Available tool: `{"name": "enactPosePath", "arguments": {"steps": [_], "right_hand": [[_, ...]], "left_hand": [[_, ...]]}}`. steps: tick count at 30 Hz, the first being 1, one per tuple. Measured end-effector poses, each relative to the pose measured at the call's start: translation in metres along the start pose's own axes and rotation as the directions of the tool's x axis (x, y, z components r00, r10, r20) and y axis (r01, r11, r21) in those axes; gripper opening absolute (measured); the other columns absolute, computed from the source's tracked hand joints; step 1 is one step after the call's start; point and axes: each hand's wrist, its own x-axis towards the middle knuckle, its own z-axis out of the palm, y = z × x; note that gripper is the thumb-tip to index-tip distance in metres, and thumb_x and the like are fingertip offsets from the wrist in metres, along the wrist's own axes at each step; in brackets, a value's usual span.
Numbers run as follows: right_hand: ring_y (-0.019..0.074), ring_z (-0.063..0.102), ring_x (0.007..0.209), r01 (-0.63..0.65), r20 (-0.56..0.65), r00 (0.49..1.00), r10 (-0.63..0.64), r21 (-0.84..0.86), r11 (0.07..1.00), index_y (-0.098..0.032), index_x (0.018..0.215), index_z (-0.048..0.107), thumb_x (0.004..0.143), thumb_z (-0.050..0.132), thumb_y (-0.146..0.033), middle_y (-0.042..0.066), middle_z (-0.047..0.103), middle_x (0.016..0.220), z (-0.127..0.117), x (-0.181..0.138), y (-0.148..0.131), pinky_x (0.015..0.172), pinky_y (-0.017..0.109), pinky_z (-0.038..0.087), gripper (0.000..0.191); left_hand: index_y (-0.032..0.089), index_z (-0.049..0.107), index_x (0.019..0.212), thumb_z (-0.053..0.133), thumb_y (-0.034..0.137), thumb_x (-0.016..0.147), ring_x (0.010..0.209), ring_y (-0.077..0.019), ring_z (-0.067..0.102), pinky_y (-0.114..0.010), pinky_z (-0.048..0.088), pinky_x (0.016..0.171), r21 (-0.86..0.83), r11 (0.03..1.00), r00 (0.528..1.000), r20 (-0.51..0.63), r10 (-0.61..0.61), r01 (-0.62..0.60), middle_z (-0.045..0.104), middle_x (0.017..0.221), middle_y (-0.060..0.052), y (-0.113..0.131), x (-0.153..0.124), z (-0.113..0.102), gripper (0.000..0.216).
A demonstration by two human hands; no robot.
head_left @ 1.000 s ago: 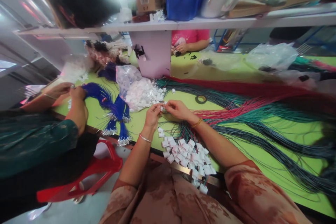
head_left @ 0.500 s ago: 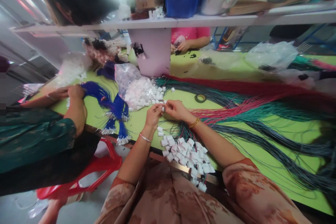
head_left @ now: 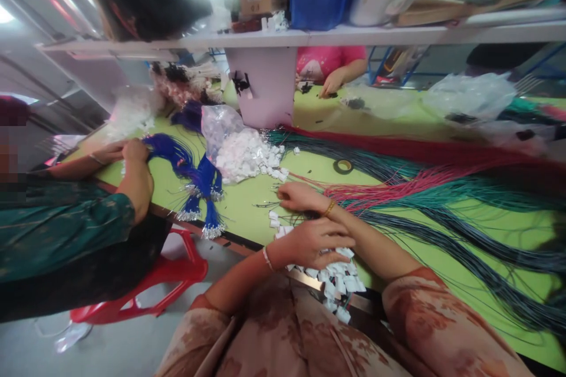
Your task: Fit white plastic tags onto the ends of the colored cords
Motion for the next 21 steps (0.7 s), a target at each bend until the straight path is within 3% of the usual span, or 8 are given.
{"name": "enactPosePath", "arguments": {"steps": [2,4,6,9,11,14,18,21], "right_hand": [[0.0124,0.044,0.06,-0.009,-0.01,1.0,0.009,-0.034,0.999,-0.016,0.066,0.058,0.074,0.059,-0.014,0.003,0.061,0.067,0.011,-0.001,0.0,0.057,0.026,0.027,0.008],[0.0142,0.047,0.063,-0.008,-0.038,0.999,0.005,-0.076,0.997,-0.015,0.071,0.059,0.079,0.056,-0.015,0.006,0.063,0.072,0.016,-0.003,-0.001,0.059,0.027,0.028,0.009],[0.0161,0.05,0.066,-0.002,-0.069,0.998,-0.008,-0.141,0.99,-0.015,0.078,0.06,0.084,0.052,-0.017,0.009,0.065,0.078,0.015,-0.005,-0.003,0.06,0.027,0.029,0.01],[0.0171,0.052,0.068,-0.002,-0.077,0.997,-0.014,-0.196,0.981,-0.015,0.085,0.059,0.087,0.047,-0.02,0.011,0.065,0.081,0.009,-0.008,-0.009,0.061,0.027,0.029,0.014],[0.0161,0.05,0.066,-0.008,-0.102,0.995,-0.008,-0.163,0.987,-0.015,0.084,0.058,0.086,0.047,-0.02,0.009,0.064,0.079,0.005,-0.01,-0.009,0.06,0.026,0.029,0.013],[0.0126,0.044,0.061,0.022,-0.157,0.987,-0.023,-0.012,1.0,-0.016,0.077,0.055,0.08,0.049,-0.019,0.003,0.058,0.07,0.0,-0.011,-0.004,0.059,0.024,0.03,0.007],[0.0102,0.041,0.06,0.071,-0.227,0.974,-0.001,0.3,0.951,-0.017,0.072,0.05,0.075,0.051,-0.024,-0.003,0.05,0.064,-0.005,-0.009,0.005,0.06,0.022,0.033,0.008],[0.0097,0.041,0.06,0.075,-0.255,0.964,0.077,0.538,0.839,-0.017,0.072,0.051,0.075,0.054,-0.032,-0.003,0.049,0.065,-0.011,-0.007,0.008,0.059,0.022,0.034,0.016]], "left_hand": [[0.024,0.075,0.09,0.073,0.023,0.072,0.096,-0.0268,0.059,-0.041,0.041,0.096,0.061,0.997,0.972,-0.234,-0.028,0.044,0.067,0.096,-0.011,-0.011,-0.002,-0.023,0.018],[0.022,0.074,0.086,0.07,0.022,0.073,0.093,-0.026,0.057,-0.04,0.04,0.095,0.127,0.982,0.845,-0.532,-0.051,0.139,0.066,0.09,-0.01,-0.026,-0.001,-0.061,0.013],[0.021,0.072,0.083,0.064,0.02,0.076,0.091,-0.0256,0.054,-0.04,0.04,0.093,0.27,0.922,0.756,-0.654,-0.036,0.278,0.063,0.086,-0.009,-0.045,0.001,-0.099,0.011],[0.019,0.07,0.083,0.053,0.01,0.078,0.088,-0.024,0.053,-0.037,0.041,0.087,0.533,0.747,0.833,-0.551,-0.051,0.398,0.059,0.087,-0.009,-0.074,0.008,-0.137,0.019],[0.018,0.067,0.078,0.05,0.007,0.078,0.084,-0.0234,0.052,-0.037,0.042,0.082,0.639,0.647,0.877,-0.47,-0.1,0.416,0.056,0.085,-0.009,-0.088,0.012,-0.144,0.02],[0.017,0.064,0.074,0.051,0.011,0.079,0.083,-0.0236,0.051,-0.036,0.042,0.078,0.711,0.564,0.893,-0.436,-0.114,0.419,0.054,0.086,-0.01,-0.098,0.012,-0.142,0.015],[0.017,0.064,0.097,0.047,0.008,0.079,0.091,-0.0221,0.052,-0.033,0.042,0.082,0.736,0.58,0.908,-0.419,-0.014,0.349,0.054,0.1,-0.01,-0.098,0.012,-0.138,0.026],[0.018,0.064,0.101,0.046,0.01,0.082,0.094,-0.0209,0.053,-0.031,0.042,0.084,0.724,0.649,0.955,-0.295,-0.015,0.234,0.056,0.102,-0.009,-0.1,0.018,-0.136,0.028]]}}
